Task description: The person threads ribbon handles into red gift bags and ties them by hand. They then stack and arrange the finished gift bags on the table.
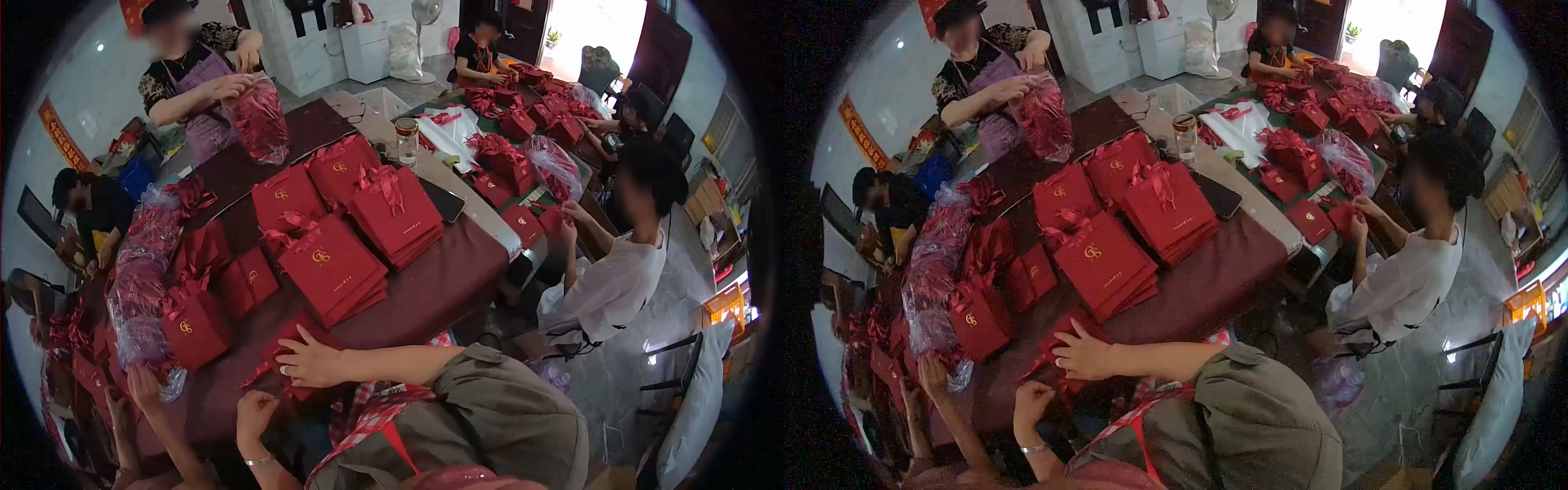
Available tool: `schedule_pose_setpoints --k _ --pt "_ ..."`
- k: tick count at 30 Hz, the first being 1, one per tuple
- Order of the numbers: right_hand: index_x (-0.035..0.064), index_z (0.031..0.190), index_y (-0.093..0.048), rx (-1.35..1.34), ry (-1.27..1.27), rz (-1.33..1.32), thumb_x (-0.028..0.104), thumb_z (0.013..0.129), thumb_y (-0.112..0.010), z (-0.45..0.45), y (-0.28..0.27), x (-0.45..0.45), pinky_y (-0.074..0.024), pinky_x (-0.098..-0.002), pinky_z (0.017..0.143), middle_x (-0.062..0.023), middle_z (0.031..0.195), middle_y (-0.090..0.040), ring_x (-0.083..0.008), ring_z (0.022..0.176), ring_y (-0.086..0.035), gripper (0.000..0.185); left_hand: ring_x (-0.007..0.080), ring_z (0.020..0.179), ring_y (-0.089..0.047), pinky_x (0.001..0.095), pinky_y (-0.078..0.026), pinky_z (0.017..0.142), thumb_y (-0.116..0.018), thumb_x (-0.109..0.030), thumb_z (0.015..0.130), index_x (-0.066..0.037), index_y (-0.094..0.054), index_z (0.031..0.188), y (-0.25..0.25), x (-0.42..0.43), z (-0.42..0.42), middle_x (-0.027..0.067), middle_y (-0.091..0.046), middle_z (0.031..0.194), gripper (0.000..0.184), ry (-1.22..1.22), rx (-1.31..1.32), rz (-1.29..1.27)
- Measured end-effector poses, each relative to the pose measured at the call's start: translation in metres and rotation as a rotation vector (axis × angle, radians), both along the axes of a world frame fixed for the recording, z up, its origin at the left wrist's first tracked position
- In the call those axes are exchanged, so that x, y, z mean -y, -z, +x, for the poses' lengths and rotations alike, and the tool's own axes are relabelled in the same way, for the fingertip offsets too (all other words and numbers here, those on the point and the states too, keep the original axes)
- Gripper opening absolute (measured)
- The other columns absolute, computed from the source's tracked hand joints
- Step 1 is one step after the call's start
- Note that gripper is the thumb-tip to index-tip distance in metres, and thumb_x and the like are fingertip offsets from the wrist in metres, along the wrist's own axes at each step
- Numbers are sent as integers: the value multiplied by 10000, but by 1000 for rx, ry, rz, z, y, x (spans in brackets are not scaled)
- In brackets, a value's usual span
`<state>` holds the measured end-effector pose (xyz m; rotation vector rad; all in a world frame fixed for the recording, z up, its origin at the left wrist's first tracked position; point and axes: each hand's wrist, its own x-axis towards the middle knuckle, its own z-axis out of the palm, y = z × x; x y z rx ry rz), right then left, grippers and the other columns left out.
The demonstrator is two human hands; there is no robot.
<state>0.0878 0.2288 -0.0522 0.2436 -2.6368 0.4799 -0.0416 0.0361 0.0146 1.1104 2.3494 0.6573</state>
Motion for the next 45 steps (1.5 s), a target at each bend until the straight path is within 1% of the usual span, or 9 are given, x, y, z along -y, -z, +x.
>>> schedule_pose_setpoints --k 5,10,13,23,31,36,39,40,45 --pt "87 1114 -595 0 -1 3 362 855 -564 2 -2 -2 -177 -705 996 -100 1291 -487 -361 1301 -310 379 251 660 -607 348 -489 625 -731 -79 678 4 -658 813 -4 -1 10 136 -607 738 174 -36 -71 70" --pt "84 1095 -603 9 1 -11 358 859 -562 2 -1 -2 -161 -699 1008 -94 1285 -496 -346 1307 -308 364 283 785 -587 362 -478 709 -741 -46 642 -14 -631 894 -22 -18 39 128 -585 838 278 -53 -244 274" --pt "87 1087 -607 23 0 -3 361 858 -562 2 -5 -2 -159 -696 1011 -90 1284 -499 -343 1310 -306 360 304 834 -568 366 -466 728 -737 -34 635 -11 -626 878 1 -18 38 136 -581 860 268 39 -189 307" --pt "88 1058 -604 -9 24 24 351 823 -602 6 -10 -4 -223 -687 987 -93 1248 -513 -350 1268 -341 352 317 808 -552 396 -449 720 -698 -47 688 -28 -627 888 12 -20 40 135 -581 828 213 36 -266 268" --pt "94 1021 -617 22 -1 -20 273 774 -664 5 -23 -6 -262 -606 1019 -64 1257 -507 -323 1261 -357 308 319 842 -576 403 -461 739 -664 -127 751 -51 -653 817 5 -18 38 113 -610 823 102 16 -202 244" --pt "59 1037 -602 24 -61 -113 216 789 -675 6 -25 -11 -285 -615 1003 -129 1294 -440 -360 1280 -316 303 306 813 -590 403 -471 704 -683 -142 749 -59 -658 791 13 -15 29 105 -614 804 97 -53 -200 217" --pt "53 1124 -550 30 -62 -169 214 761 -708 5 -20 -14 -288 -619 998 -142 1305 -409 -375 1281 -308 427 307 814 -592 399 -472 706 -673 -128 753 -52 -646 783 10 -3 20 104 -614 802 87 -54 -253 186" --pt "21 1175 -507 -14 -78 -194 227 746 -727 3 -17 -16 -296 -586 1009 -156 1305 -399 -386 1276 -307 524 305 806 -593 397 -473 704 -672 -125 752 -48 -645 785 12 5 16 105 -612 799 87 -81 -275 191" --pt "-77 1179 -468 -38 -29 -218 276 746 -733 2 -21 -14 -310 -487 1033 -198 1299 -402 -405 1252 -330 619 282 807 -599 390 -478 695 -660 -171 747 -91 -643 747 9 26 7 71 -603 779 82 -129 -277 166"
